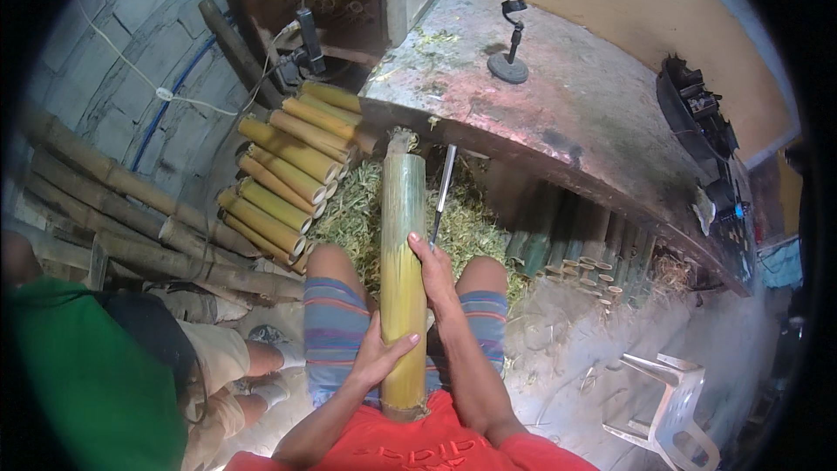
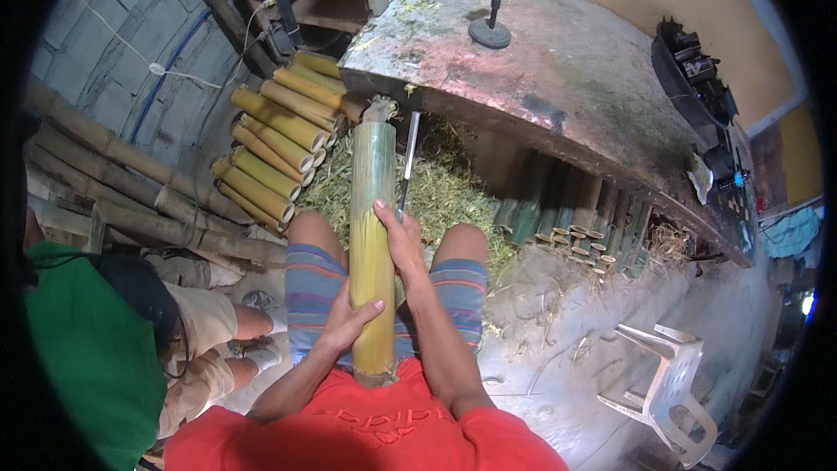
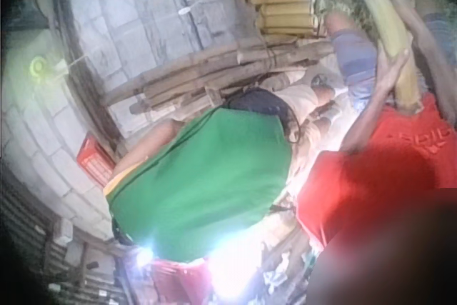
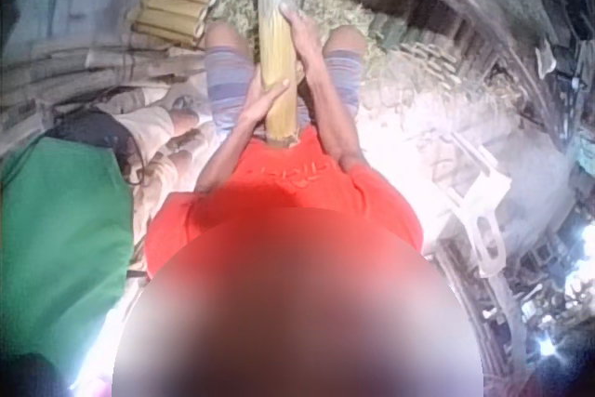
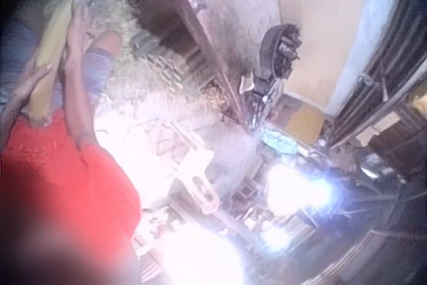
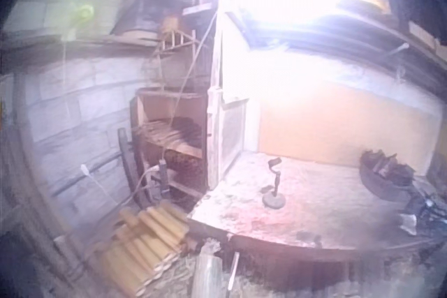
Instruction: The person holds a bamboo pole between their legs and uses a knife to peel the outer layer. They rotate the pole and continue peeling along its length, producing bamboo shavings that accumulate on the floor.
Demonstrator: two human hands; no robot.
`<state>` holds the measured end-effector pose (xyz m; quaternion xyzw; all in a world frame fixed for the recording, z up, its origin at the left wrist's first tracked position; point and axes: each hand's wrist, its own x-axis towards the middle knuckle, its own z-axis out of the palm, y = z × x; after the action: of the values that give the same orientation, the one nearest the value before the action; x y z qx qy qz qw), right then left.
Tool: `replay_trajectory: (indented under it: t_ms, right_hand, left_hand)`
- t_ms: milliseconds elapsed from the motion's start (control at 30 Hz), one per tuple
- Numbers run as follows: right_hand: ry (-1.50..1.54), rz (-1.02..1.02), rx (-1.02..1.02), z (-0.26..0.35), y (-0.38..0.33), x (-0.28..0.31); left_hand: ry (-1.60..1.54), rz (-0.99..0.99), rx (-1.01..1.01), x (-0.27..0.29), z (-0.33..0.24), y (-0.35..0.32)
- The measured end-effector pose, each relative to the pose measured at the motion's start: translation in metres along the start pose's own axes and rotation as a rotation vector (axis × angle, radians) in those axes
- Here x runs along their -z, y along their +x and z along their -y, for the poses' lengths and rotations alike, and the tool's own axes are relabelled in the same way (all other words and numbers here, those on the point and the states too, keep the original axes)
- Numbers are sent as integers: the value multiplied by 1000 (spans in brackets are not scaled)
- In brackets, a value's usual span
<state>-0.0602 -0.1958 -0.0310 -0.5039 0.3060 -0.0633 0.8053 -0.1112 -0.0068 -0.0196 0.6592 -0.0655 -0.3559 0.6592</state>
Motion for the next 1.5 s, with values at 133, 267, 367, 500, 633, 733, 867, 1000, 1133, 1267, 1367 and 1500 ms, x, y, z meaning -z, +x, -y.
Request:
replay_trajectory:
  t_ms: [133,267,367,500,633,733,867,1000,1133,1267,1367,1500]
  right_hand:
    - [-66,-4,-57,-14,12,2]
    - [-52,-9,-25,-21,19,3]
    - [-13,20,-39,-23,28,-1]
    - [113,44,-54,-22,52,-7]
    - [101,23,-100,-22,71,-6]
    - [149,42,-79,-22,73,-3]
    - [94,14,-90,-22,68,-2]
    - [109,5,-113,-24,64,0]
    - [204,48,-116,-31,65,3]
    - [132,41,-73,-39,71,8]
    - [-202,-147,211,-37,75,20]
    - [-302,-263,216,-22,58,56]
  left_hand:
    - [44,-31,48,3,8,5]
    - [41,-50,-16,4,13,14]
    - [78,-74,51,7,13,23]
    - [31,-97,20,11,5,41]
    - [-15,-76,-4,10,-2,55]
    - [19,-113,-13,8,-5,57]
    - [70,-124,5,5,-4,51]
    - [55,-83,-86,2,-1,45]
    - [125,-95,-168,-1,5,44]
    - [36,-94,-146,-1,8,47]
    - [53,-62,-84,3,7,53]
    - [21,-5,-47,14,6,57]
